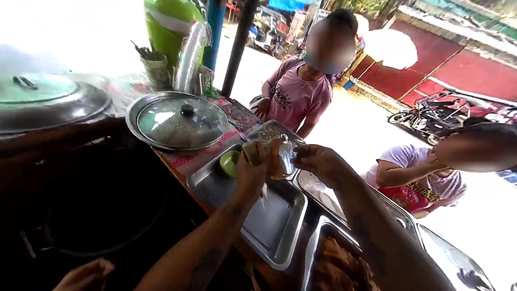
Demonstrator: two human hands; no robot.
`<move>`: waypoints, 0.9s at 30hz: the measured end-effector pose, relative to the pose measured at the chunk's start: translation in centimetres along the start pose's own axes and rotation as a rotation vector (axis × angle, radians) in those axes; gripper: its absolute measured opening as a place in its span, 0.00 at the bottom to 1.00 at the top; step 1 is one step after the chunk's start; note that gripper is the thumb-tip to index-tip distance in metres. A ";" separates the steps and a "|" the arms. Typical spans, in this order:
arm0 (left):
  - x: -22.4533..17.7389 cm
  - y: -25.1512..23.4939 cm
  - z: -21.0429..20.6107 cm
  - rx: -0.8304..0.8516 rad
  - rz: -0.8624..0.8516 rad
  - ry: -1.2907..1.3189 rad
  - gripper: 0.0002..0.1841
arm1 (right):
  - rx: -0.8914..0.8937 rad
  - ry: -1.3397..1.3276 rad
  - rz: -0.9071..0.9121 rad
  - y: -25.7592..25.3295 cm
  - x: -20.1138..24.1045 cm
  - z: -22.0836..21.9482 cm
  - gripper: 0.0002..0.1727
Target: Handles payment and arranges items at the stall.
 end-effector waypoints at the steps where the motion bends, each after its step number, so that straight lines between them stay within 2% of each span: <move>1: -0.4 -1.0 -0.1 -0.003 -0.009 -0.040 0.29 | -0.027 -0.017 -0.029 -0.5 0.4 -0.4 0.16; 3: -1.4 -2.5 -0.3 0.003 -0.034 -0.109 0.29 | -0.057 -0.039 -0.085 -1.5 0.8 -1.1 0.18; 8: -2.3 -4.5 -0.8 0.107 -0.045 -0.339 0.27 | -0.081 -0.126 -0.195 -3.0 0.3 -3.5 0.13; 11: -2.4 -5.5 -1.4 0.242 -0.010 -0.356 0.26 | -0.073 -0.078 -0.175 -3.1 0.6 -4.8 0.14; 15: -1.4 -7.3 -2.7 0.328 0.069 -0.305 0.27 | -0.009 -0.026 -0.159 -4.3 1.2 -5.4 0.08; 18: -0.7 -8.1 -3.6 0.356 0.191 -0.193 0.27 | -0.038 -0.008 -0.179 -6.8 0.7 -4.3 0.09; 23: -1.2 -8.6 -3.9 0.333 0.511 0.082 0.16 | -0.269 -0.202 -0.121 -13.1 2.0 0.7 0.11; 25: -1.9 -8.4 -3.4 0.334 0.633 0.167 0.14 | -0.382 -0.120 -0.089 -15.5 2.9 2.7 0.12; 27: -2.6 -8.3 -2.8 0.363 0.717 0.189 0.17 | -0.463 0.048 -0.057 -17.5 2.9 4.0 0.15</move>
Point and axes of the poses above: each hand's wrist, its own y-axis away from the middle knuckle, its own z-axis out of the back of the hand, x = y × z, the point moved 2 cm from there along -y, towards the middle knuckle, and after that the axes turned 14 degrees about -x, right-handed, at the moved point
